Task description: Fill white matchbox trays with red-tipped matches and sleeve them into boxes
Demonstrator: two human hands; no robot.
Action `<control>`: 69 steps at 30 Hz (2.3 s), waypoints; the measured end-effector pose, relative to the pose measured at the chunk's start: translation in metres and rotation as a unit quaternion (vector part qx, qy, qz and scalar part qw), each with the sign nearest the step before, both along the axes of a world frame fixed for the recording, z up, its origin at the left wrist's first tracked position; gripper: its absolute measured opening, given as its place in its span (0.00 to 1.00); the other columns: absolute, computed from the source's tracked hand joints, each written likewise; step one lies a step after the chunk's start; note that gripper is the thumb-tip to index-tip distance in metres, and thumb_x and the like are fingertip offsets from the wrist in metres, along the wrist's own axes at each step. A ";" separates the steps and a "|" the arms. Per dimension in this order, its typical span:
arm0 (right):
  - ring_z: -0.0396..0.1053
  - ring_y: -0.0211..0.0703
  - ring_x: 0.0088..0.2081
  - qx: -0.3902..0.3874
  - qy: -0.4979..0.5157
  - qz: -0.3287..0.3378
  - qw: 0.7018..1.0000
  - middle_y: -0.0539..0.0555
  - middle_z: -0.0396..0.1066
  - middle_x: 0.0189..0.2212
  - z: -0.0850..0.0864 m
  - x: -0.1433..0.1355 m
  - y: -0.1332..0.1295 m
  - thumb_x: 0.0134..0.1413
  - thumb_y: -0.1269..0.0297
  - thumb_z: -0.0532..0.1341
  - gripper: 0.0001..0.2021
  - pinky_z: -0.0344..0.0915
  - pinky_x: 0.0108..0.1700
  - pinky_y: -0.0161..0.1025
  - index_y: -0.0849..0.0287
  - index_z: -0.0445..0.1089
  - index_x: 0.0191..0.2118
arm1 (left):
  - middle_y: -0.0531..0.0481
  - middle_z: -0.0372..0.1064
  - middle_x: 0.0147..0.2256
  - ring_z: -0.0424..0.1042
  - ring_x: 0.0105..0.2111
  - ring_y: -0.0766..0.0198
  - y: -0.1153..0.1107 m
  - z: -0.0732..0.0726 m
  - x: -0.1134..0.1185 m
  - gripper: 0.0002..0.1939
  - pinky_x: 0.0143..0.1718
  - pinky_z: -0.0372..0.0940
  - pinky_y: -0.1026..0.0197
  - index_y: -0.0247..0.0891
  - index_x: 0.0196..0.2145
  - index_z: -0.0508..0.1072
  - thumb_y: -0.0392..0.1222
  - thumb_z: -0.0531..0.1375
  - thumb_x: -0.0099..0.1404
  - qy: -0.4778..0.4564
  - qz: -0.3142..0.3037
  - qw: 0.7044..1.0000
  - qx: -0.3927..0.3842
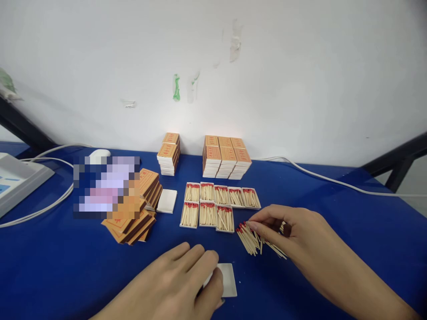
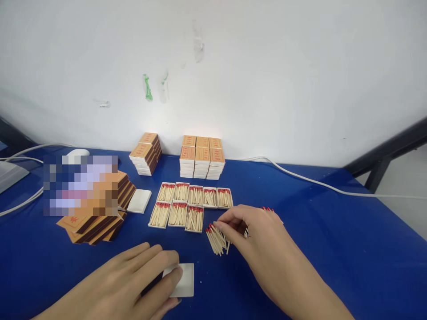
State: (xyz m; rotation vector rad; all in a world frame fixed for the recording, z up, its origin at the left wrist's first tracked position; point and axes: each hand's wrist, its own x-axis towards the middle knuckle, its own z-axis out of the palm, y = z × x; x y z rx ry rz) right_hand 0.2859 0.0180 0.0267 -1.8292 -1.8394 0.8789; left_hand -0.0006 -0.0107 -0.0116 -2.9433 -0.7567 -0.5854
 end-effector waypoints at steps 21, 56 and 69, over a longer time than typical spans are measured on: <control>0.79 0.47 0.34 0.079 -0.008 -0.023 0.997 0.49 0.84 0.35 -0.009 -0.017 -0.003 0.73 0.49 0.66 0.17 0.67 0.38 0.44 0.42 0.89 0.34 | 0.48 0.80 0.44 0.82 0.37 0.54 -0.001 0.001 -0.001 0.04 0.34 0.77 0.51 0.36 0.50 0.78 0.36 0.67 0.81 0.000 0.000 1.000 -0.001; 0.79 0.49 0.36 0.018 -0.123 0.007 0.992 0.50 0.84 0.37 -0.006 0.017 0.001 0.69 0.47 0.65 0.12 0.69 0.37 0.45 0.44 0.83 0.39 | 0.49 0.81 0.44 0.81 0.36 0.55 0.001 -0.003 0.000 0.03 0.34 0.77 0.51 0.37 0.50 0.78 0.38 0.66 0.83 -0.008 0.001 1.000 0.003; 0.79 0.47 0.37 0.034 -0.142 0.052 0.988 0.50 0.82 0.41 -0.013 0.032 -0.002 0.75 0.56 0.65 0.10 0.71 0.40 0.44 0.47 0.83 0.40 | 0.49 0.80 0.44 0.81 0.36 0.56 0.000 -0.001 0.001 0.02 0.35 0.75 0.52 0.38 0.49 0.77 0.37 0.64 0.84 -0.025 0.010 1.000 0.008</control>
